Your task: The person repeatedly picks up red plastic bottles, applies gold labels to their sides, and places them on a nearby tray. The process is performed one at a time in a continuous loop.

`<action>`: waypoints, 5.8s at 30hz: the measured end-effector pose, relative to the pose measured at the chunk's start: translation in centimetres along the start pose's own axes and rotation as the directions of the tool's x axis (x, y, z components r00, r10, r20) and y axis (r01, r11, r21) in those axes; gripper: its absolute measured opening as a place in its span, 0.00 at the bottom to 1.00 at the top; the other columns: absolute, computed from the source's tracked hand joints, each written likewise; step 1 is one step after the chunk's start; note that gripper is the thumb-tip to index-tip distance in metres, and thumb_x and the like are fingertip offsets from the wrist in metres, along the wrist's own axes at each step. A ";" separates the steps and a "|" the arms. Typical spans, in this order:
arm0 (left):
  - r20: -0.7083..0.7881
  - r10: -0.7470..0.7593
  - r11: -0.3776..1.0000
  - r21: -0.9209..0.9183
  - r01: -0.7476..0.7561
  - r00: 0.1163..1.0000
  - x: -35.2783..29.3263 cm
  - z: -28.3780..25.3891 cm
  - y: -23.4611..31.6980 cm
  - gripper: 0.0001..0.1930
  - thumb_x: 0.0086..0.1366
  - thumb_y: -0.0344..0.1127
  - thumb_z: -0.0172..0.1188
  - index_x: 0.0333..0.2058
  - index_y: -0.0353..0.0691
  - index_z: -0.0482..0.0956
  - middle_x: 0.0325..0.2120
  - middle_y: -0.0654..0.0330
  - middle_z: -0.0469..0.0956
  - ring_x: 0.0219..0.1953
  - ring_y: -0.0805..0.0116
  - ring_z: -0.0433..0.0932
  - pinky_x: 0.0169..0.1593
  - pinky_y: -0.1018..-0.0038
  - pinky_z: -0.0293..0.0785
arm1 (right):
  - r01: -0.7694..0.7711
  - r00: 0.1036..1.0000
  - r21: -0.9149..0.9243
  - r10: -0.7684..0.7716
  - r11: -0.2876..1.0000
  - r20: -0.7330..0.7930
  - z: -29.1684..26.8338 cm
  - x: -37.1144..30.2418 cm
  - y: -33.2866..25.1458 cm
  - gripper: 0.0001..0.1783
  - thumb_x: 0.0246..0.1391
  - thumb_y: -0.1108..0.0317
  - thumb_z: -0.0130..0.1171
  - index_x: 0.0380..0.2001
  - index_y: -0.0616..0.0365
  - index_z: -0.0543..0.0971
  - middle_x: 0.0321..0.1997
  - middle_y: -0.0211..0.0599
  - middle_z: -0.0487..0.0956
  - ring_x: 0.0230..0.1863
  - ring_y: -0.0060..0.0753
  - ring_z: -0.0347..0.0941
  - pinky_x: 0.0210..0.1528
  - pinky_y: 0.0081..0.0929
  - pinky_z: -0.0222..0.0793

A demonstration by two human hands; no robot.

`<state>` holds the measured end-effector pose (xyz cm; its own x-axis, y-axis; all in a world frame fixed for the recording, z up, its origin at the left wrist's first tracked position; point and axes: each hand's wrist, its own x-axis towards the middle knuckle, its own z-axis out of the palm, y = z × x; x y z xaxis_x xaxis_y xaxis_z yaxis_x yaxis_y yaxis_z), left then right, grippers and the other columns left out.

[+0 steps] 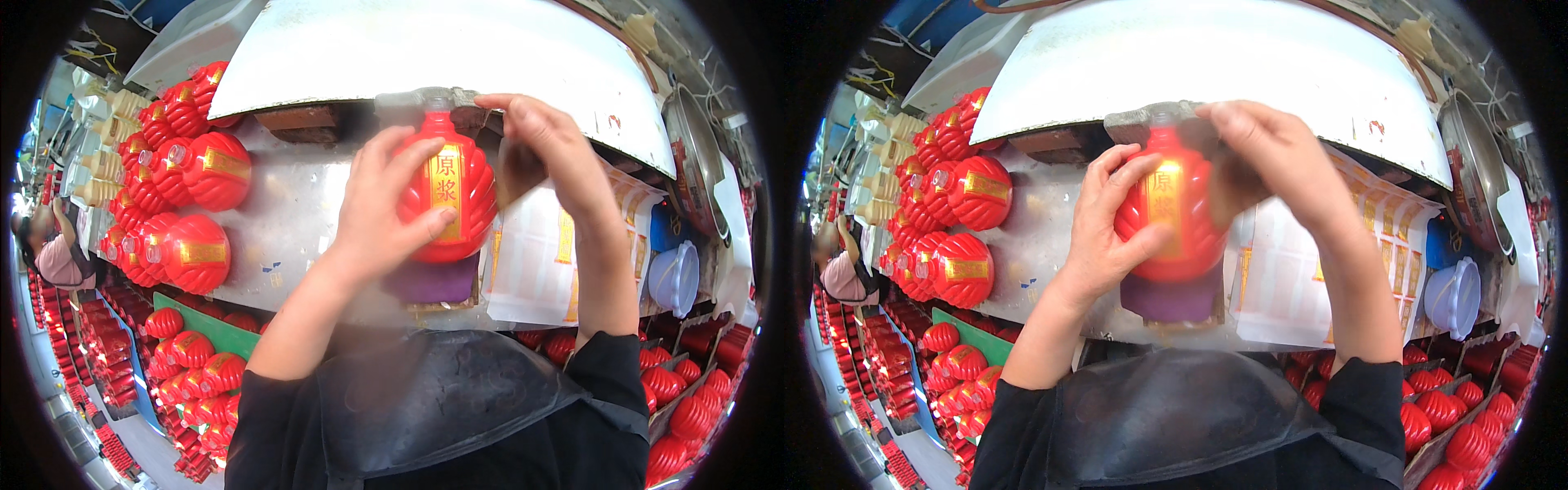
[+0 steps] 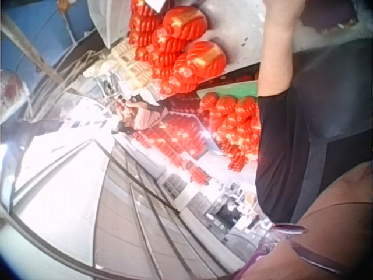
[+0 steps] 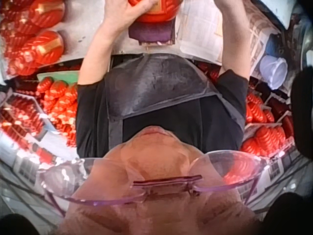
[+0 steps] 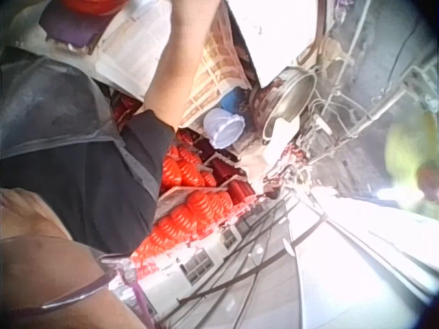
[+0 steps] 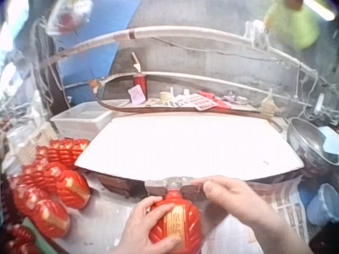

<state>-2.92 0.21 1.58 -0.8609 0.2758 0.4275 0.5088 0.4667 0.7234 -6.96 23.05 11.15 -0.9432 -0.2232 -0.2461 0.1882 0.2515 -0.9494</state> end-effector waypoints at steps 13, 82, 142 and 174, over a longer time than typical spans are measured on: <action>-0.004 -0.031 0.989 -0.146 0.030 1.000 -0.2 -0.1 -0.7 0.32 0.78 0.56 0.48 0.68 0.36 0.70 0.69 0.44 0.66 0.70 0.44 0.65 0.73 0.56 0.60 | 0.795 0.398 -0.596 -0.839 0.114 0.370 2.3 -2.9 3.9 0.12 0.43 0.79 0.69 0.34 0.55 0.87 0.40 0.38 0.87 0.42 0.40 0.85 0.42 0.36 0.81; 0.199 -0.258 0.843 -0.432 0.321 0.946 1.2 -1.4 2.3 0.28 0.67 0.32 0.69 0.60 0.37 0.64 0.55 0.57 0.75 0.61 0.71 0.71 0.66 0.70 0.69 | 0.644 0.648 -0.513 -0.762 0.567 -0.028 1.9 -2.1 1.9 0.16 0.57 0.75 0.65 0.50 0.60 0.82 0.44 0.48 0.85 0.44 0.51 0.85 0.46 0.35 0.80; -0.232 -0.292 0.908 -0.373 0.192 0.928 -1.7 -5.1 3.6 0.17 0.70 0.26 0.65 0.56 0.34 0.78 0.51 0.56 0.83 0.52 0.67 0.82 0.58 0.69 0.79 | 0.227 0.798 -0.114 -0.252 0.967 -0.548 -1.8 -11.1 5.9 0.14 0.66 0.74 0.61 0.54 0.62 0.82 0.52 0.35 0.83 0.53 0.25 0.78 0.57 0.24 0.74; -0.674 -0.243 0.906 0.099 0.412 0.697 -2.4 -14.5 -6.7 0.19 0.76 0.39 0.60 0.59 0.34 0.80 0.55 0.52 0.83 0.55 0.59 0.81 0.62 0.67 0.73 | -0.996 -0.066 0.070 -0.071 -0.058 -0.995 -34.0 -55.7 2.6 0.24 0.59 0.59 0.56 0.49 0.66 0.85 0.54 0.64 0.82 0.59 0.63 0.80 0.61 0.50 0.75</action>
<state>-4.27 -15.80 3.53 -0.7243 -0.4876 0.4876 0.1066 0.6194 0.7778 36.74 68.15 29.07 -0.2238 0.9342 0.2778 0.9474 0.1417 0.2869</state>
